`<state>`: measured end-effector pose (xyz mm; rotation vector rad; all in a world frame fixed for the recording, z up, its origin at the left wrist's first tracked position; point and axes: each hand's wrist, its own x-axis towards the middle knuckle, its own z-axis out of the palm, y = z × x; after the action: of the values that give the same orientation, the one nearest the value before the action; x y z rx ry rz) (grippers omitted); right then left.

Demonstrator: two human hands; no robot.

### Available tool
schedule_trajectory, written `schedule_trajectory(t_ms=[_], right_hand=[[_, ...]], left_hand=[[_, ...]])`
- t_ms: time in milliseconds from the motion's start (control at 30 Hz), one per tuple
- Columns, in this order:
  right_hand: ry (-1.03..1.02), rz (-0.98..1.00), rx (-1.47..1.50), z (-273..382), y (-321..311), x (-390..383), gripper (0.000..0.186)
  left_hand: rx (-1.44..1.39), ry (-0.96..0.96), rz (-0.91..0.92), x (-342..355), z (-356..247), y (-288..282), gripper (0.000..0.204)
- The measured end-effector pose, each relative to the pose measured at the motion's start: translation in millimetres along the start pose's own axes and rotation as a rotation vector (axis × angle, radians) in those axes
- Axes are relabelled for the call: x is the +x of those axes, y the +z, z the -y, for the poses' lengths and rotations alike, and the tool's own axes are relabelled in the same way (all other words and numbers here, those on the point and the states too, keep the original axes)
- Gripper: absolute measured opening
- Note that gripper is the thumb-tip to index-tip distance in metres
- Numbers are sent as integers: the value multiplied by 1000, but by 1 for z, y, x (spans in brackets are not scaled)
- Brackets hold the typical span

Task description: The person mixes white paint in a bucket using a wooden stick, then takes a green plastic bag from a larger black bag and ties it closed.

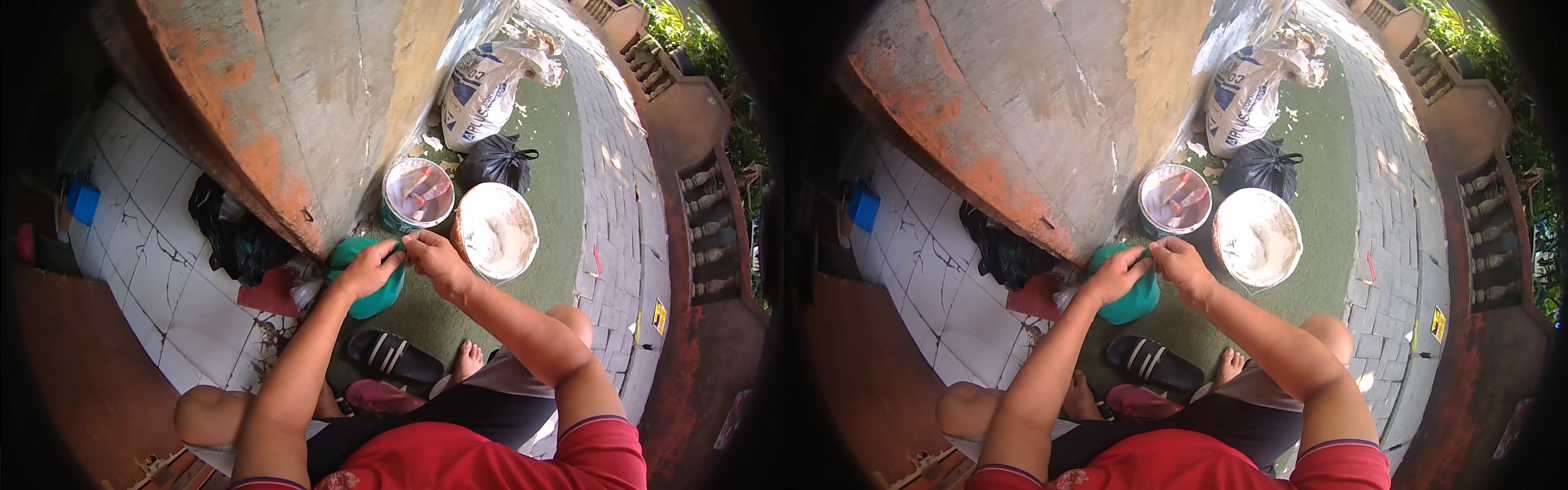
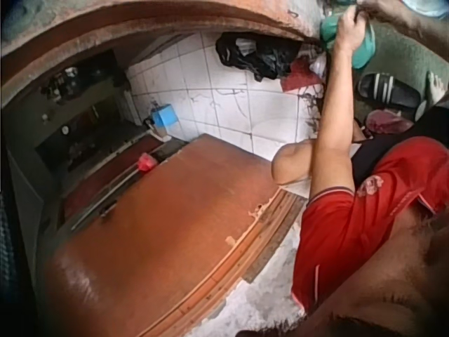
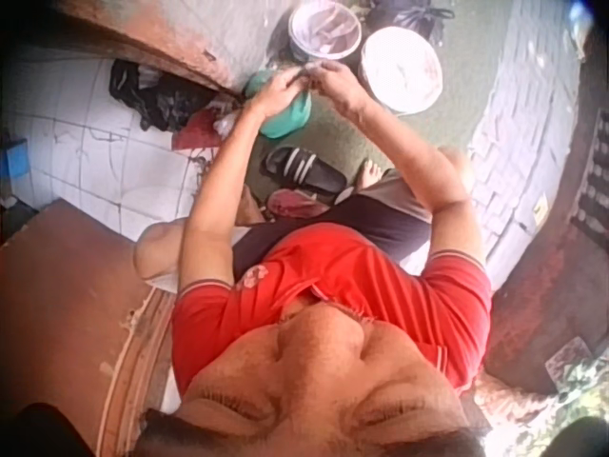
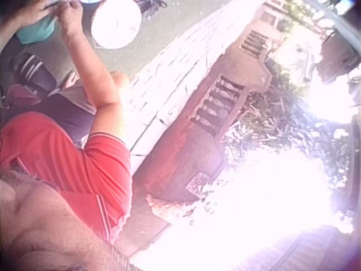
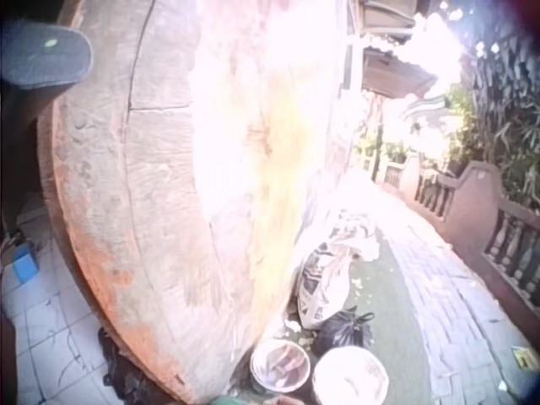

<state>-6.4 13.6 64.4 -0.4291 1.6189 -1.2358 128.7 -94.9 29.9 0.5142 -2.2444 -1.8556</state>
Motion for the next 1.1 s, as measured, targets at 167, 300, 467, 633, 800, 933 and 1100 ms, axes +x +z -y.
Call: schedule_trajectory(t_ms=[167,300,467,633,800,933,1100], right_hand=[[258,-17,458,4,12,-12,17],[318,25,489,9,12,-20,24],[335,54,460,8,13,-23,26],[353,61,453,7,15,-25,19],[342,89,500,3,11,-29,21],[347,70,512,5,13,-35,22],[353,85,522,5,6,-38,23]], left_hand=[[143,99,-53,-1,19,10,22],[443,427,-228,-7,25,20,17],[552,512,-310,-8,26,21,22],[546,488,-251,-8,25,15,24],[539,460,-201,-8,23,16,26],[529,460,-176,-8,23,15,25],[520,442,-164,-7,22,21,25]])
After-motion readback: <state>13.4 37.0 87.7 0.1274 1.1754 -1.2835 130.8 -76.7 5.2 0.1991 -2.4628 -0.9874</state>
